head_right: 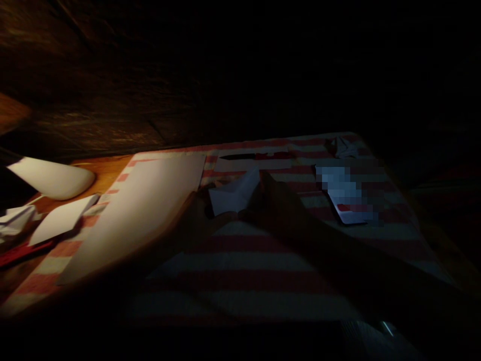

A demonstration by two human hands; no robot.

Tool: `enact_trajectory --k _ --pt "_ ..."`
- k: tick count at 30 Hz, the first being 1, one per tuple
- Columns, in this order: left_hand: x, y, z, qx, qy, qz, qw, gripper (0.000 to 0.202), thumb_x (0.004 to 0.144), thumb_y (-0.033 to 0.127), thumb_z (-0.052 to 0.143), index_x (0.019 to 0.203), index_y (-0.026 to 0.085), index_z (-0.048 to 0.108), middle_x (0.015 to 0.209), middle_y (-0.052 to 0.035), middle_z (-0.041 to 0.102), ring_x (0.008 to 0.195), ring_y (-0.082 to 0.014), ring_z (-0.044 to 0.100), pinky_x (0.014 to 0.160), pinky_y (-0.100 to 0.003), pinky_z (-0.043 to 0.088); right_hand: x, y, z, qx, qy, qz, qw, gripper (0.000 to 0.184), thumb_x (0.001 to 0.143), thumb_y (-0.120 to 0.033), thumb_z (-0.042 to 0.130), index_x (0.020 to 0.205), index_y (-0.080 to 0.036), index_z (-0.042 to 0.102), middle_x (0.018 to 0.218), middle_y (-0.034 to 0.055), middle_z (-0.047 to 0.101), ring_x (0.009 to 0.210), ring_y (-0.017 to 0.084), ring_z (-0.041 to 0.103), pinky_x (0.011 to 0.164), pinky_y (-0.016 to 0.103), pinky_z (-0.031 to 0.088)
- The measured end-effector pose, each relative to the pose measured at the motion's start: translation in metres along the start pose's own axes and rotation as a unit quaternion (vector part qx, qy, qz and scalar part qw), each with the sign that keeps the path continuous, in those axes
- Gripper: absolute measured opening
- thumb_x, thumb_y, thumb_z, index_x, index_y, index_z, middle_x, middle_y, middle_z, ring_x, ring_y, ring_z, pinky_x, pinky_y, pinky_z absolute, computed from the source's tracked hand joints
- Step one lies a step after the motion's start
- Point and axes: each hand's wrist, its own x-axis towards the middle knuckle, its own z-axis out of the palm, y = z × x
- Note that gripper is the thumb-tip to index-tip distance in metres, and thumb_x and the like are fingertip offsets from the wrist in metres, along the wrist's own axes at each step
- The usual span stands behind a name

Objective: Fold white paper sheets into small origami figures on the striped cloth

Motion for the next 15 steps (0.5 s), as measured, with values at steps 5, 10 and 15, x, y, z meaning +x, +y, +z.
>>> enact_trajectory --k 5,10,15 --pt "0.002 0.005 -0.002 0.043 0.003 0.012 0.999 0.041 0.077 0.041 0.082 0.107 0.019 0.065 0.103 -0.0082 0.069 0.092 -0.0255 0.065 0.078 -0.042 0.056 -0.001 -0.004 0.004 -0.045 0.024 0.013 0.999 0.066 0.074 -0.043 0.082 0.127 -0.018 0.051 0.114 0.0176 0.072 0.093 0.033 0.070 0.067 0.040 0.054" --pt "0.005 0.006 -0.006 0.063 -0.021 0.018 0.998 0.049 0.077 0.040 0.081 0.117 0.019 0.063 0.118 -0.0106 0.065 0.103 -0.0292 0.063 0.087 -0.048 0.054 -0.001 -0.001 0.004 -0.016 0.025 0.004 1.000 0.075 0.072 -0.039 0.084 0.134 -0.018 0.048 0.116 0.0183 0.073 0.092 0.033 0.072 0.066 0.038 0.055" --pt "0.005 -0.002 -0.004 0.035 -0.020 0.010 0.999 0.039 0.077 0.034 0.080 0.111 0.020 0.065 0.114 -0.0083 0.063 0.104 -0.0286 0.061 0.089 -0.050 0.054 0.002 0.006 -0.003 0.045 0.012 -0.018 0.999 0.059 0.079 -0.030 0.077 0.132 -0.021 0.054 0.116 0.0153 0.074 0.092 0.030 0.074 0.070 0.038 0.058"
